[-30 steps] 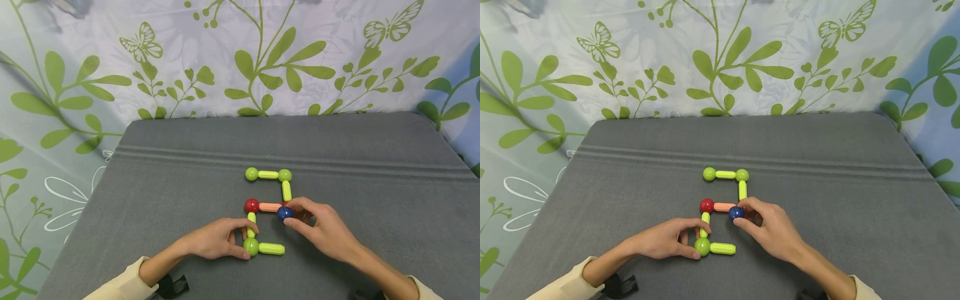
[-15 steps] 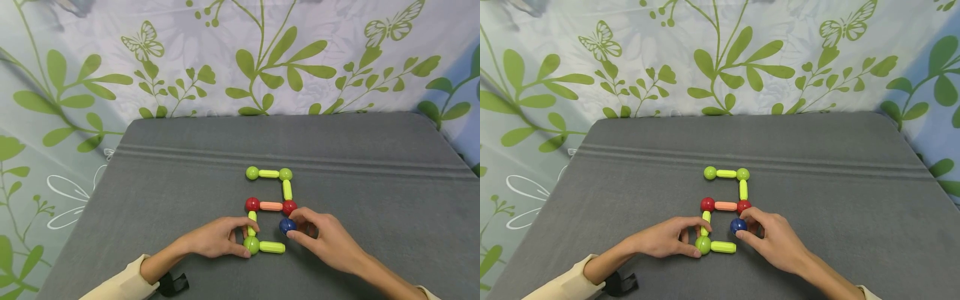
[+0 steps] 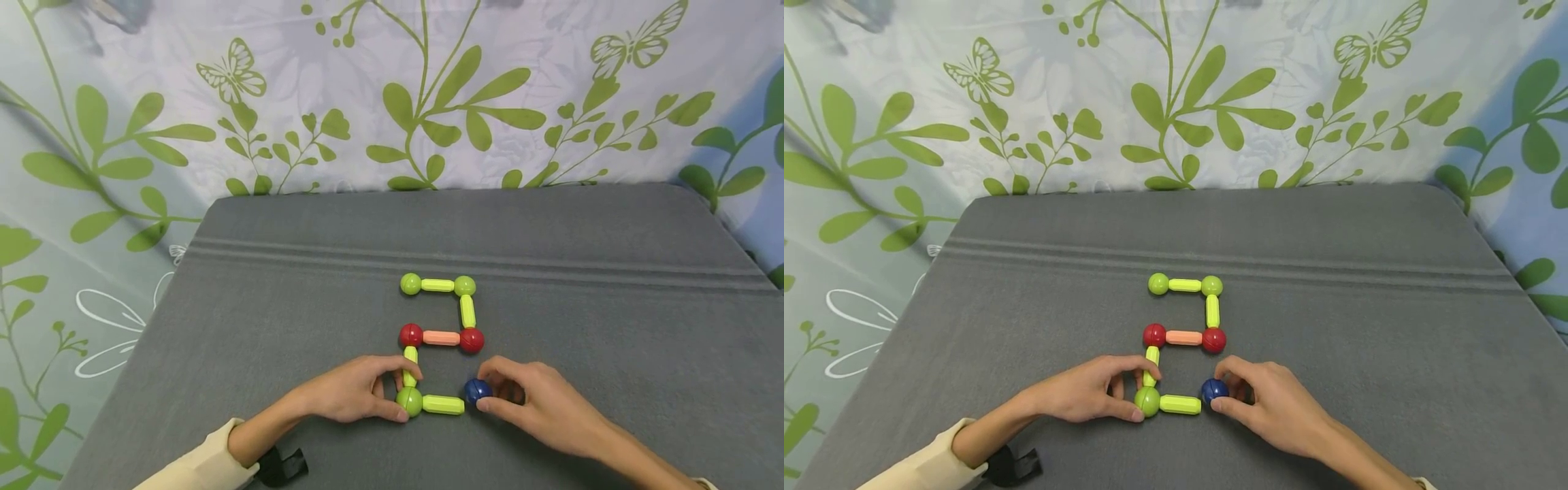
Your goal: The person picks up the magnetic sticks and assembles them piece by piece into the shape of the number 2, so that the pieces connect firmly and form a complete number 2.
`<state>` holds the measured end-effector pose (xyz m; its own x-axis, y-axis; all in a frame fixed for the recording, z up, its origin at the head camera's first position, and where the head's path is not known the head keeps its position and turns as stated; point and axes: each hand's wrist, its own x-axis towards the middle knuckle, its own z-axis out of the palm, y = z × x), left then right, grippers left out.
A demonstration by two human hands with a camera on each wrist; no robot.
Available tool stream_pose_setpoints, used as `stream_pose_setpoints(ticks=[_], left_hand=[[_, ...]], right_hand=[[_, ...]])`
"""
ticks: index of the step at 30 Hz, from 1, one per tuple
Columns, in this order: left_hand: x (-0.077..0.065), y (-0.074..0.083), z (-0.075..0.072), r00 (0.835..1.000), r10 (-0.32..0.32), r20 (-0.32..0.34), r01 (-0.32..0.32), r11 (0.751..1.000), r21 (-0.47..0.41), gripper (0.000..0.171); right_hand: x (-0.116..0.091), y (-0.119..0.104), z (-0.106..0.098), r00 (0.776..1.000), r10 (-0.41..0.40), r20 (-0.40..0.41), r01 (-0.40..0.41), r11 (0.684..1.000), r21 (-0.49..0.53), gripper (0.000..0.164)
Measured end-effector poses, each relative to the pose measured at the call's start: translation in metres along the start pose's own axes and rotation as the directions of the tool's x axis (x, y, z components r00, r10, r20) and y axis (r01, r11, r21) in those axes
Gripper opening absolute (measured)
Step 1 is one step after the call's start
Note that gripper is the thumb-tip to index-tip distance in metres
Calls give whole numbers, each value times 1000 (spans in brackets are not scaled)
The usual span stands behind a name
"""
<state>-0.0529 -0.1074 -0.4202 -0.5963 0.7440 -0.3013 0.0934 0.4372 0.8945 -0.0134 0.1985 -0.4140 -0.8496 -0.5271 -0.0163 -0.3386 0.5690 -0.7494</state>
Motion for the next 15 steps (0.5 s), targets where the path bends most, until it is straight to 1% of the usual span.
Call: stream_pose_setpoints(ticks=[4,6,15], left_hand=[[-1,-1,1,1000,-1,-1,1,1000,-5,42],[-1,-1,1,1000,5,-2,-5,1000,-5,42],[0,0,0,1000,17,4,-17,1000,-16,42]], right_hand=[[-2,3,1,997,-7,79,3,999,45,18],[-2,4,1,995,-4,103,-2,998,58,18],[1,4,-1,991,18,130,-26,998,61,19]])
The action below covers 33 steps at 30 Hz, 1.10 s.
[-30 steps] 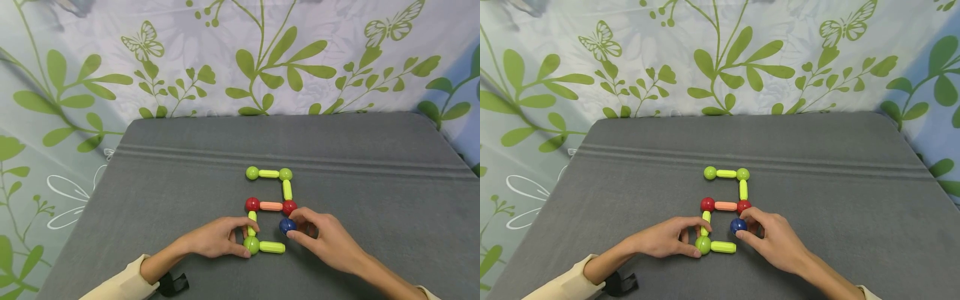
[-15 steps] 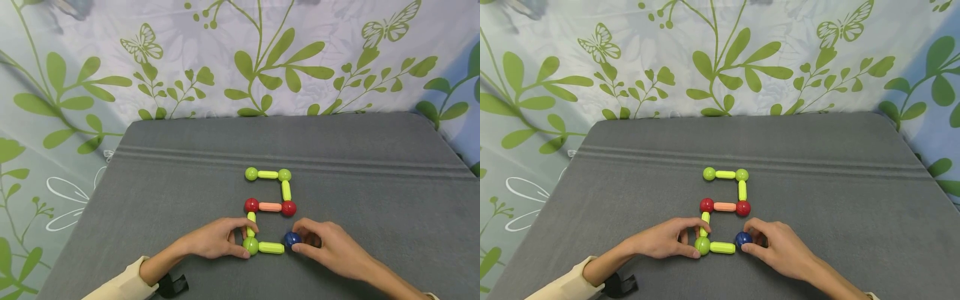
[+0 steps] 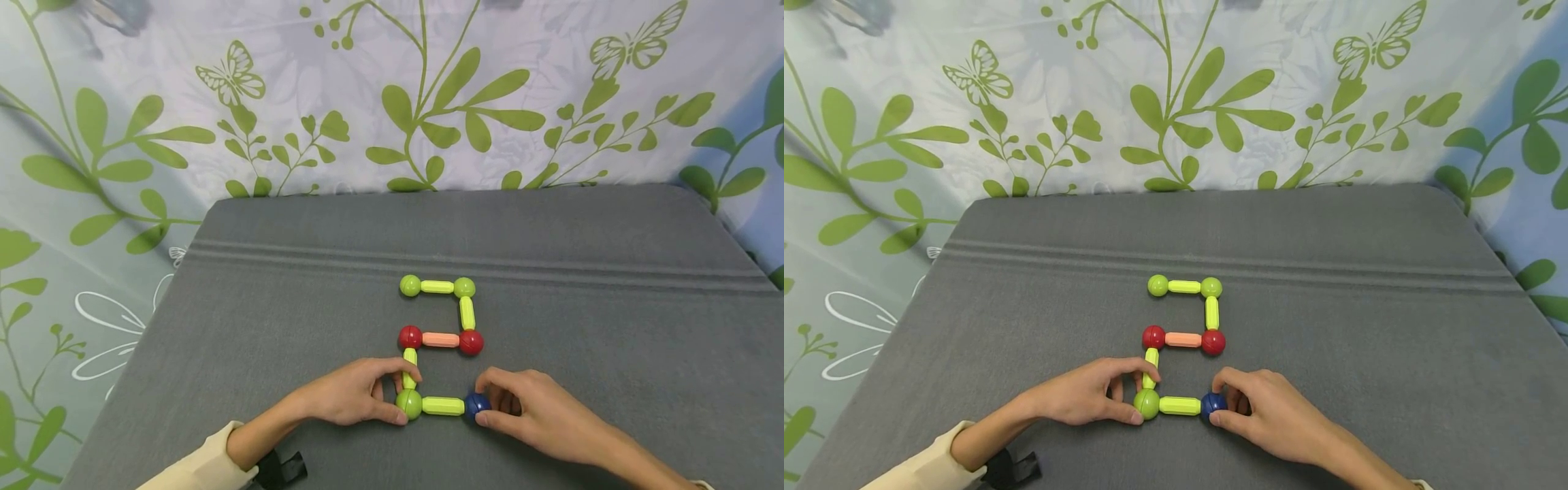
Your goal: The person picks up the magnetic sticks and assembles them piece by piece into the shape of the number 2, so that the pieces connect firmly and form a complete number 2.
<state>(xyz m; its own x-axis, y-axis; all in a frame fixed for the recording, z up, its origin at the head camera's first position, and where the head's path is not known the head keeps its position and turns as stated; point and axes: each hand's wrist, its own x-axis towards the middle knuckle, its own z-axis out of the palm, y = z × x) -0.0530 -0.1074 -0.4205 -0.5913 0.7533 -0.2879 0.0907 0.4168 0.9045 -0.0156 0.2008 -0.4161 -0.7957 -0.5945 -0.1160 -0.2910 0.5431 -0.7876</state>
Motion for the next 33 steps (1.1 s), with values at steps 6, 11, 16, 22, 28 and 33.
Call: stream_pose_setpoints(ticks=[6,11,16,22,28,33], left_hand=[[0,0,0,1000,-1,-2,1,1000,-1,42],[0,-1,0,1000,-4,-1,4,1000,-2,42],[1,-1,0,1000,-2,-3,2,1000,0,43],[1,-1,0,1000,1,-9,-1,1000,10,44],[1,-1,0,1000,1,-4,-1,1000,23,44],[1,-1,-1,1000,22,1,-22,999,47,45]], right_hand=[[0,0,0,1000,-5,2,5,1000,1,19],[0,1,1,1000,0,2,0,1000,2,20],[1,1,1,1000,5,-2,-5,1000,-4,21],[1,2,1,1000,3,0,-3,1000,-2,21],[1,1,0,1000,23,13,-23,1000,0,24],[1,1,0,999,29,15,-29,1000,0,24]])
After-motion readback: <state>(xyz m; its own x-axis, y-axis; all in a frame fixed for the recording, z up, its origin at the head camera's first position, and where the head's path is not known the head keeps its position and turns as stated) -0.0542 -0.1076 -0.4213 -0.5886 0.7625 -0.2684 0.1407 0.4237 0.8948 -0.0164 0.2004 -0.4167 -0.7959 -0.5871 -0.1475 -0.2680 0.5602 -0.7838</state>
